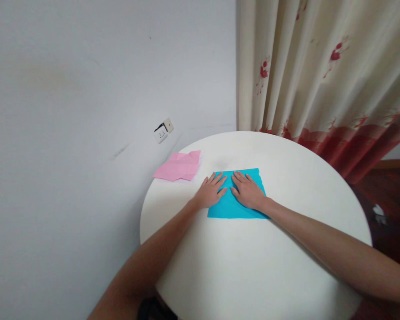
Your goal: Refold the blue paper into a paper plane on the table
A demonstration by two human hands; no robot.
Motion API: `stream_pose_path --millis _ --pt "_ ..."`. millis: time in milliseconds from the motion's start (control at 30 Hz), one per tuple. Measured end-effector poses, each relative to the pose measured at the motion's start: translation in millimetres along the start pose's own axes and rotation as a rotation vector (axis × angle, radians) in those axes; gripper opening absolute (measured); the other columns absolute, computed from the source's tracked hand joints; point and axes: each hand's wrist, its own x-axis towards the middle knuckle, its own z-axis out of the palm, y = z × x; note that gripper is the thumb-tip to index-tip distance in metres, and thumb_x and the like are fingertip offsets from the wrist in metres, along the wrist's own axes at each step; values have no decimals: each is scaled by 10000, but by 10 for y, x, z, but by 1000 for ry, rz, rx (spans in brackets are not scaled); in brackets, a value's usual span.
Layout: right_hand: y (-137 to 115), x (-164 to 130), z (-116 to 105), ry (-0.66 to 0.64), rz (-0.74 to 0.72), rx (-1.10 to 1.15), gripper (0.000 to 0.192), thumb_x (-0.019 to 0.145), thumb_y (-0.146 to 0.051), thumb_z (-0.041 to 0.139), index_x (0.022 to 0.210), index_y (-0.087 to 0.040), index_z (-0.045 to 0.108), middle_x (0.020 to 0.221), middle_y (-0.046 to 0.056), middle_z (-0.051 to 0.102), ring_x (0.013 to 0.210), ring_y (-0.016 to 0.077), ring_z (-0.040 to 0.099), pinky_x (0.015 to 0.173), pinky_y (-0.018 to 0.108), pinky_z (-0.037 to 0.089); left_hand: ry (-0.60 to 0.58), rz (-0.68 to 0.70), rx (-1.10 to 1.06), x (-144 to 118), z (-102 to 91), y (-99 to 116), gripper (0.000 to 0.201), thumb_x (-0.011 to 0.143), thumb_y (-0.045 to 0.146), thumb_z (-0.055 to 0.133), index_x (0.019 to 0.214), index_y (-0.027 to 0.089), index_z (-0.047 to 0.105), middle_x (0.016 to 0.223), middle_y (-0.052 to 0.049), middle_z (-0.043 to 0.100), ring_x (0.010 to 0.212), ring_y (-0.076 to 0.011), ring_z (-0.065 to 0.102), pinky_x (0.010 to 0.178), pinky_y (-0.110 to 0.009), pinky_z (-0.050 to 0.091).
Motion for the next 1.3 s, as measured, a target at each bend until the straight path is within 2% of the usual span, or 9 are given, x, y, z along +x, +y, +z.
stream_pose_path --millis 233,400,600,733,833,900,1100,1200,1300 --pt "-5 3 16 -7 30 -8 605 1034 -396 336 1528 -49 393 1622 171 319 1510 307 266 1225 497 212 -9 -1 -7 -1 -7 0 592 1050 501 324 1587 253 296 1668 -57 225 1542 -338 159 1218 -586 189" --pt "75 35 21 -14 191 -14 641 1032 -417 322 1542 -29 342 1635 188 279 1527 307 210 1226 503 179 -11 4 -6 -4 11 -14 597 1049 510 318 1593 266 280 1671 -47 214 1544 -334 155 1217 -589 188" --pt "199 69 30 78 314 -33 604 1024 -327 327 1508 32 362 1600 231 338 1504 325 268 1220 471 205 -19 4 4 -11 19 -18 599 1050 511 308 1596 266 270 1675 -38 199 1546 -330 149 1218 -591 186" --pt "160 60 27 119 201 -23 584 1024 -283 313 1517 27 353 1603 220 340 1509 318 260 1227 466 209 -18 5 4 -7 10 -14 601 1049 507 311 1595 257 275 1674 -45 202 1545 -331 149 1219 -592 185" --pt "72 29 32 89 26 21 577 1032 -303 305 1525 -9 370 1610 189 343 1511 284 267 1236 431 213 -18 0 1 0 4 -7 599 1048 505 312 1592 255 282 1672 -49 210 1546 -327 148 1222 -582 179" --pt "19 3 39 49 -37 29 577 1034 -329 313 1520 -28 393 1608 184 347 1508 284 277 1236 446 216 -20 -5 -3 2 1 1 611 1047 503 311 1597 241 266 1671 -57 213 1547 -327 142 1224 -578 176" --pt "-11 -26 39 -9 -43 3 599 1035 -370 321 1531 -41 384 1623 186 309 1514 302 259 1229 492 211 27 0 35 -24 9 50 689 1049 487 280 1625 163 87 1677 -126 150 1552 -304 134 1221 -579 174" --pt "-1 -16 38 -19 -41 -4 601 1034 -365 310 1541 -46 370 1627 183 299 1516 306 249 1224 505 216 32 69 98 -38 29 91 627 1058 456 240 1617 182 163 1676 -119 157 1557 -291 112 1223 -617 89" --pt "3 -8 45 -17 -48 -11 583 1033 -312 282 1544 -42 363 1626 179 302 1515 301 254 1224 504 215 33 136 125 -43 47 133 614 1061 451 234 1604 165 218 1666 -136 196 1559 -274 104 1233 -600 32"
